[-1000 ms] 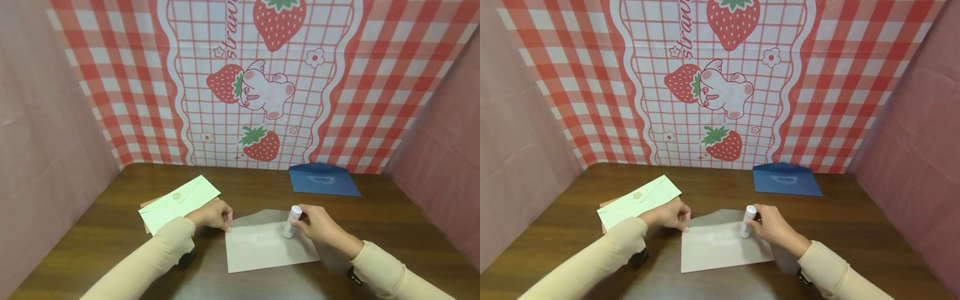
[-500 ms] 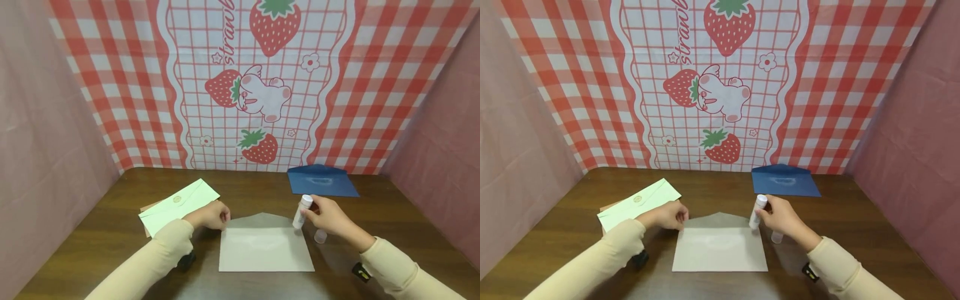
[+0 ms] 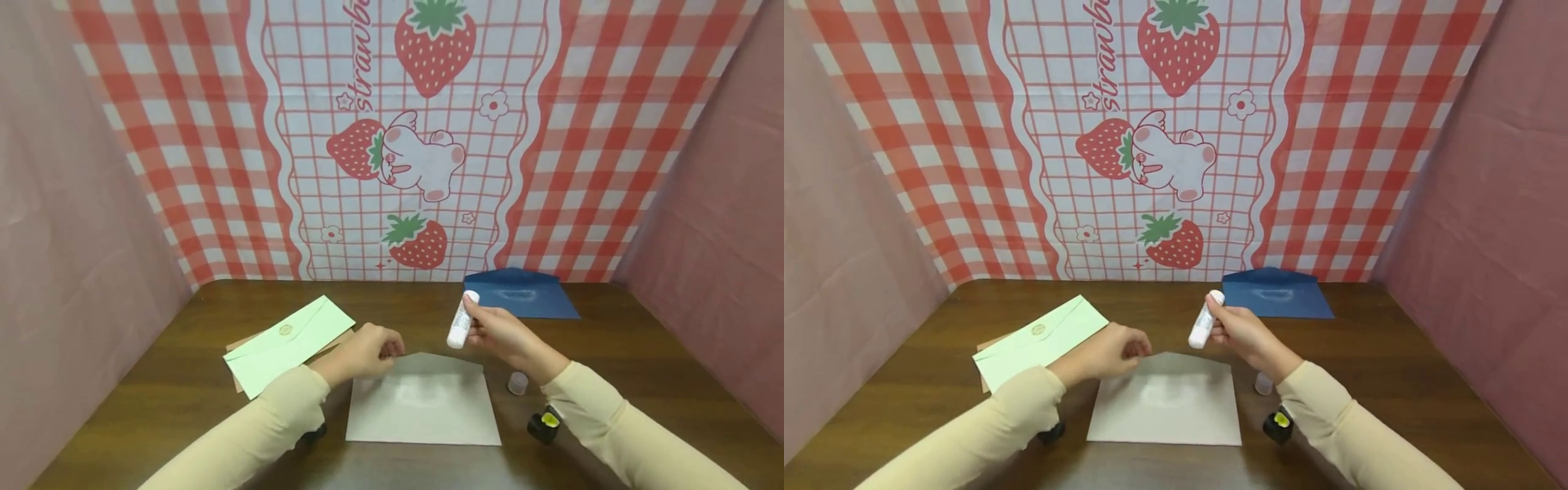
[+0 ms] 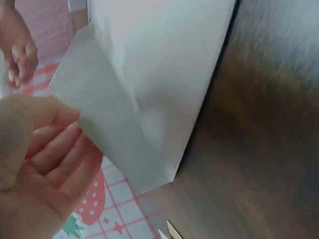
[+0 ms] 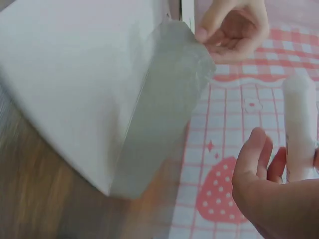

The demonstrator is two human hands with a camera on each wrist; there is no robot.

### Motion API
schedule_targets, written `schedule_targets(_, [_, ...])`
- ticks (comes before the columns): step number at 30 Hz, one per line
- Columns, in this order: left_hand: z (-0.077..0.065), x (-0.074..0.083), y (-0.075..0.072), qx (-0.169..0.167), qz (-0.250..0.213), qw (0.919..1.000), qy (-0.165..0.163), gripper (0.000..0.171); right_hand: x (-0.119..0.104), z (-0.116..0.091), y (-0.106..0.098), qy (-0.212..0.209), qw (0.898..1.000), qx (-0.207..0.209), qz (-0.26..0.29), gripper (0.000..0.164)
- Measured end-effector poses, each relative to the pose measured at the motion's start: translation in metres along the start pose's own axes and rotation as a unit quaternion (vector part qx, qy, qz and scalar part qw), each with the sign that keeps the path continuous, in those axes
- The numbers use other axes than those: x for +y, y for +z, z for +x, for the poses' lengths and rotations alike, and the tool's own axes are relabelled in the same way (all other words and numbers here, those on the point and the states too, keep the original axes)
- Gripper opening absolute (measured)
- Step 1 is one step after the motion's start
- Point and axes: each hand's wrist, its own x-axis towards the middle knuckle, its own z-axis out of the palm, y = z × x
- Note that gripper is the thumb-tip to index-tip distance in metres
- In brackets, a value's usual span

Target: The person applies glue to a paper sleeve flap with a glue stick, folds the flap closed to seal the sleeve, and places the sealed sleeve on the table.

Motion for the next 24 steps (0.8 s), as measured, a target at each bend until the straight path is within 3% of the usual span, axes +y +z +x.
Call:
schedule_targets(4, [-0.009,0.003,0.007,0.018,0.049,0.9981,0.031,0.012,0.008,0.006,0.014,0.005,0.999,-0.028,0.027,0.055])
schedule_targets(7, [-0.018,0.008,0.009,0.024,0.101,0.9919,0.074,0.011,0.016,0.007,0.023,0.018,0.998,-0.057,0.023,0.054])
schedule_targets(10, [-0.026,0.014,0.012,0.007,0.147,0.9838,0.101,0.008,0.024,0.006,0.029,0.032,0.996,-0.084,0.005,0.052])
schedule_targets(13, [-0.03,0.019,0.014,-0.024,0.163,0.9811,0.102,0.007,0.03,0.005,0.035,0.045,0.992,-0.118,-0.018,0.049])
schedule_targets(17, [-0.032,0.023,0.015,-0.047,0.157,0.983,0.084,0.007,0.036,0.003,0.043,0.057,0.984,-0.156,-0.064,0.047])
schedule_targets(20, [-0.03,0.027,0.016,-0.042,0.134,0.9879,0.066,0.006,0.04,0.003,0.046,0.065,0.981,-0.161,-0.086,0.046])
schedule_targets(24, [-0.027,0.034,0.019,-0.04,0.047,0.9977,0.028,0.007,0.044,0.002,0.047,0.07,0.98,-0.163,-0.087,0.045])
